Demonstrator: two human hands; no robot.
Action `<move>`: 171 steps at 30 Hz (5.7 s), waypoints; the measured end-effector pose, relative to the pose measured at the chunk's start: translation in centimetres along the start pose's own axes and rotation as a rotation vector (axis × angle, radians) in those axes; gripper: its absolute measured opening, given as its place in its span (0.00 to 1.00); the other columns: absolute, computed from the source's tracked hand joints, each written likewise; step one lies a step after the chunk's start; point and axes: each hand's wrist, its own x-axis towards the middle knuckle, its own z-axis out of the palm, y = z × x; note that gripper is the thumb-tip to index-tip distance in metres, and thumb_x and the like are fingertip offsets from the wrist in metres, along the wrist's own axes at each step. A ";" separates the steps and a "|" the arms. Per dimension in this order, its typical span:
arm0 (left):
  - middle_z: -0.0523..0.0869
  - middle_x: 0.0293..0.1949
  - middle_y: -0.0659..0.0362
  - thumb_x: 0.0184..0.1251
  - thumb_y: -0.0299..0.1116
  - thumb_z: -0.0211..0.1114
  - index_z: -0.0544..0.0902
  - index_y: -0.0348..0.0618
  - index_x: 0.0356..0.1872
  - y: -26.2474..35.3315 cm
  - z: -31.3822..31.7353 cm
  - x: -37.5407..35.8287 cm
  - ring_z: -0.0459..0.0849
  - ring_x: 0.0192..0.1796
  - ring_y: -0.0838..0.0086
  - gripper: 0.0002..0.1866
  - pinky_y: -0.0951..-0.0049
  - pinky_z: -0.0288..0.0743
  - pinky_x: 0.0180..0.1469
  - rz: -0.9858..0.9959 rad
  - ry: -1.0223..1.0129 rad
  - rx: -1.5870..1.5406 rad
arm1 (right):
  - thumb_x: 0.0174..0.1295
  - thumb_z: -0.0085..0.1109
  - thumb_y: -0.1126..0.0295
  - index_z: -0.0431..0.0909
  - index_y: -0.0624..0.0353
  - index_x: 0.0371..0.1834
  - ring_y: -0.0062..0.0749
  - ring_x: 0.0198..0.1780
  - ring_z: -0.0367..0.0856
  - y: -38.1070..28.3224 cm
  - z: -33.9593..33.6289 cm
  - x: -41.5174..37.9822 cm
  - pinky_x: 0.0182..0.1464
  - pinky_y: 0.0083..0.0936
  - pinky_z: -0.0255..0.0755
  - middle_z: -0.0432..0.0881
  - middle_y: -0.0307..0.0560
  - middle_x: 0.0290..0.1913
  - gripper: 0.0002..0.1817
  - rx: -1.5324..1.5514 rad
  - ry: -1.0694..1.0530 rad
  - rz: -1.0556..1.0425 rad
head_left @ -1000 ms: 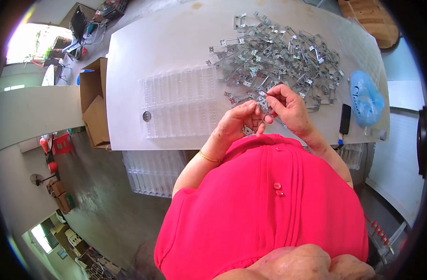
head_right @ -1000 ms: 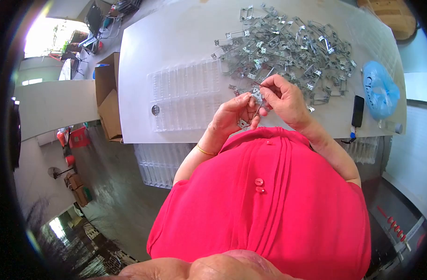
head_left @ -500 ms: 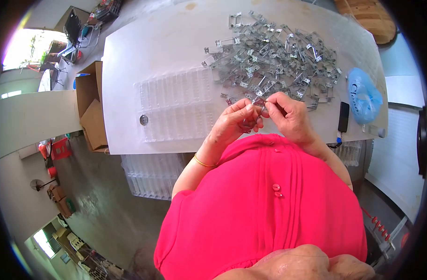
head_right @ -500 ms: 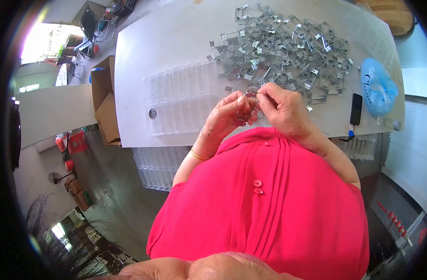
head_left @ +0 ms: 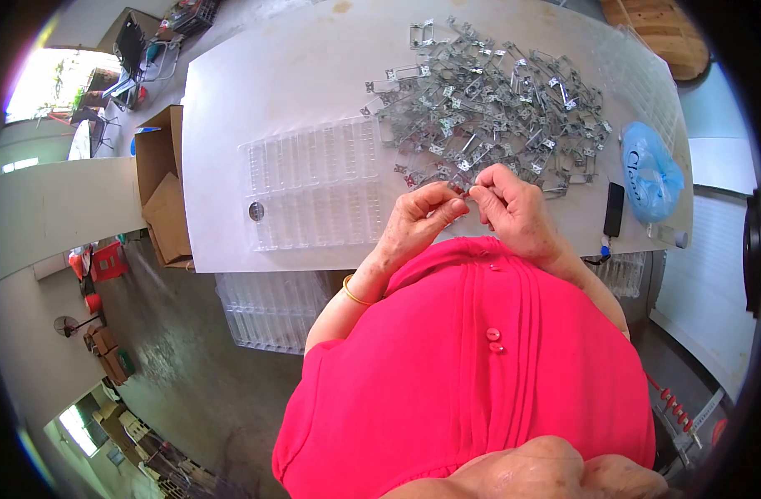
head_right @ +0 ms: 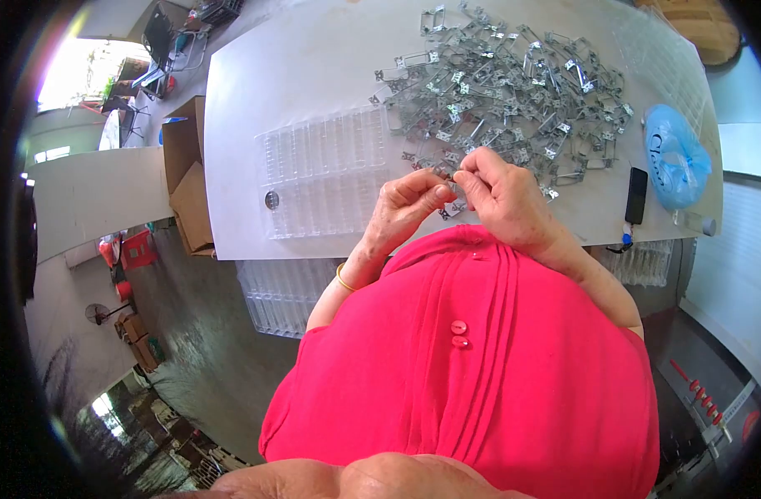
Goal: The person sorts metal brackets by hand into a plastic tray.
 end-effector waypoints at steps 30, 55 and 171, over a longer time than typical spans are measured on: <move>0.87 0.41 0.45 0.79 0.42 0.56 0.73 0.44 0.34 3.0 2.6 -0.4 0.80 0.30 0.73 0.14 0.75 0.72 0.33 -0.336 -0.115 -0.760 | 0.75 0.54 0.63 0.73 0.56 0.39 0.12 0.15 0.64 2.2 -2.3 1.9 0.16 0.14 0.56 0.78 0.36 0.22 0.09 0.782 0.204 0.272; 0.86 0.45 0.54 0.83 0.38 0.51 0.74 0.40 0.42 1.5 2.1 -0.9 0.76 0.35 0.84 0.12 0.81 0.71 0.37 -0.133 0.004 -0.424 | 0.75 0.51 0.71 0.70 0.63 0.46 0.13 0.18 0.71 -0.6 -2.0 -1.9 0.19 0.14 0.69 0.77 0.39 0.28 0.06 0.472 -0.154 0.291; 0.80 0.56 0.52 0.67 0.39 0.72 0.65 0.38 0.71 1.4 5.0 -1.0 0.83 0.45 0.70 0.37 0.69 0.78 0.53 0.135 -0.120 -0.292 | 0.72 0.59 0.68 0.71 0.65 0.46 0.31 0.38 0.86 5.8 2.1 -6.8 0.45 0.27 0.86 0.80 0.45 0.41 0.11 1.196 0.231 0.048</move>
